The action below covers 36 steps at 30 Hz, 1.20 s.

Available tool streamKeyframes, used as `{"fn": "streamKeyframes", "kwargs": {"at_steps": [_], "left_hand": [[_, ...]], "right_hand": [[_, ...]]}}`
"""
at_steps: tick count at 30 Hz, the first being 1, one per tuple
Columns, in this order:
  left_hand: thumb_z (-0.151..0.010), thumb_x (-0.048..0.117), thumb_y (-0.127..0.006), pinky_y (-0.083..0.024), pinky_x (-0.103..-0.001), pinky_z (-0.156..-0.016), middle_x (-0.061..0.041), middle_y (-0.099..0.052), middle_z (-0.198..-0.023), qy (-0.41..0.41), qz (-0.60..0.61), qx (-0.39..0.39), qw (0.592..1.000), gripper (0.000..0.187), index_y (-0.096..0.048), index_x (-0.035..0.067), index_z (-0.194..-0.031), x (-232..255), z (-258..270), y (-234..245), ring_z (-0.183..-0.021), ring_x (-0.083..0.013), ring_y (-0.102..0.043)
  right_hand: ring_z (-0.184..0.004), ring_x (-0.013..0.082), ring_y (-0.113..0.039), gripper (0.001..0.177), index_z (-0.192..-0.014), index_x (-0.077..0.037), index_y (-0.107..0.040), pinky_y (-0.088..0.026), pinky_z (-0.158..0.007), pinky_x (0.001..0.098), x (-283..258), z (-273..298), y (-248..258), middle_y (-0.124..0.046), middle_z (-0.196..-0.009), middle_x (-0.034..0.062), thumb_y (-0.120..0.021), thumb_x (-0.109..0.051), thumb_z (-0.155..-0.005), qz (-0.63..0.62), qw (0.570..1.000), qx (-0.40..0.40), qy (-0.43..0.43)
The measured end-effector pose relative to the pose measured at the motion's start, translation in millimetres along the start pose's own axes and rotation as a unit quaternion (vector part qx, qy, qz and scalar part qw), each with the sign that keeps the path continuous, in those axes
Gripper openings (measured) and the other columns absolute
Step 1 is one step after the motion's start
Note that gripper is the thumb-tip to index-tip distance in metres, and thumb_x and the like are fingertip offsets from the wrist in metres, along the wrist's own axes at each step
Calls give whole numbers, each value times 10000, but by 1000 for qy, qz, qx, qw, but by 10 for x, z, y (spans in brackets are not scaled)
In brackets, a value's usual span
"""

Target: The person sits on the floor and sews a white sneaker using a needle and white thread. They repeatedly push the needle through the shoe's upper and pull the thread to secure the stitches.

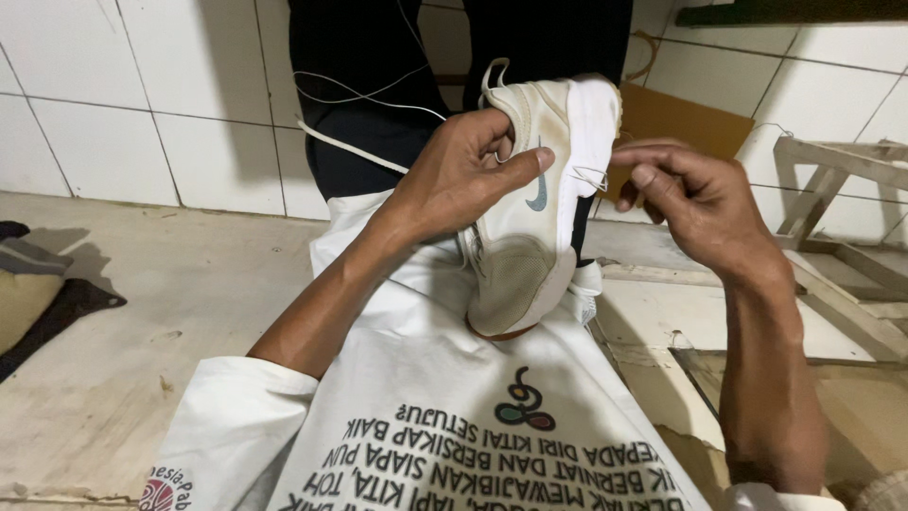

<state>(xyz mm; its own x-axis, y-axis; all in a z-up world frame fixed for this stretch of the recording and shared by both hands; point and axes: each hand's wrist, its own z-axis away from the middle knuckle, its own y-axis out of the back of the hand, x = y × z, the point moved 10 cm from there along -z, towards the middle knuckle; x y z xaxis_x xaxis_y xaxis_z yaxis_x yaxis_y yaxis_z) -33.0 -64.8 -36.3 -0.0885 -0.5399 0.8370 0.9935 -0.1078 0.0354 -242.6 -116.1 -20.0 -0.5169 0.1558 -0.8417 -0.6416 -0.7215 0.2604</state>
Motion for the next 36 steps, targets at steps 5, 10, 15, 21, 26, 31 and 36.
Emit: {"fn": "streamKeyframes", "kwargs": {"at_steps": [5,10,15,21,26,31,36], "left_hand": [[-934,315,-727,-308,-273,-578,80,-364,-667,-1,-2,-6,1000,424,-400,171,-706,-11,-17,21,-632,-65,-348],[-933,337,-727,-304,-264,-558,85,-365,-641,12,9,-22,1000,409,-421,176,-714,-12,-31,14,-609,-59,-341],[-928,347,-734,-310,-259,-558,86,-376,-654,7,8,-29,1000,394,-447,172,-722,-56,-50,10,-619,-55,-349],[-936,367,-717,-333,-283,-592,77,-398,-684,-3,-51,-25,998,382,-454,170,-741,-53,-39,85,-649,-75,-374],[-944,414,-721,-337,-324,-581,30,-425,-655,-112,-128,-23,985,479,-414,131,-709,105,2,202,-613,-126,-392],[-947,388,-753,-343,-299,-604,50,-466,-672,-100,-112,-33,988,368,-559,136,-761,-80,85,422,-624,-102,-420],[-881,358,-856,-418,-261,-690,56,-609,-783,-8,-114,15,993,298,-626,180,-814,-551,376,866,-733,-74,-520]], "right_hand": [[-731,180,-658,364,-1297,-3,-684,-580,-632,283,379,74,-140,-736,-899,121,-526,-208,-1041,-17,980,-144,-139],[-528,117,-475,197,-1091,-42,-752,-412,-449,231,-12,47,80,-639,-779,64,-640,-193,-1028,133,987,-93,-10],[-810,224,-593,104,-1058,62,-779,-512,-628,289,-507,-59,197,-630,-952,166,-806,-38,-1065,210,959,29,190],[-1060,349,-696,174,-1030,108,-672,-585,-930,379,-657,-339,44,-688,-1155,309,-846,107,-1041,26,967,136,213],[-1052,270,-709,174,-1015,3,-603,-598,-915,332,-573,-425,-153,-701,-1107,200,-771,-19,-1053,-77,966,181,168],[-1084,274,-695,166,-1000,-20,-598,-583,-959,353,-572,-381,-222,-684,-1107,185,-756,-41,-1044,-80,966,199,141],[-1065,274,-705,152,-1021,-35,-594,-604,-916,358,-528,-342,-217,-692,-1112,182,-733,-86,-1055,-65,968,198,142]]}}
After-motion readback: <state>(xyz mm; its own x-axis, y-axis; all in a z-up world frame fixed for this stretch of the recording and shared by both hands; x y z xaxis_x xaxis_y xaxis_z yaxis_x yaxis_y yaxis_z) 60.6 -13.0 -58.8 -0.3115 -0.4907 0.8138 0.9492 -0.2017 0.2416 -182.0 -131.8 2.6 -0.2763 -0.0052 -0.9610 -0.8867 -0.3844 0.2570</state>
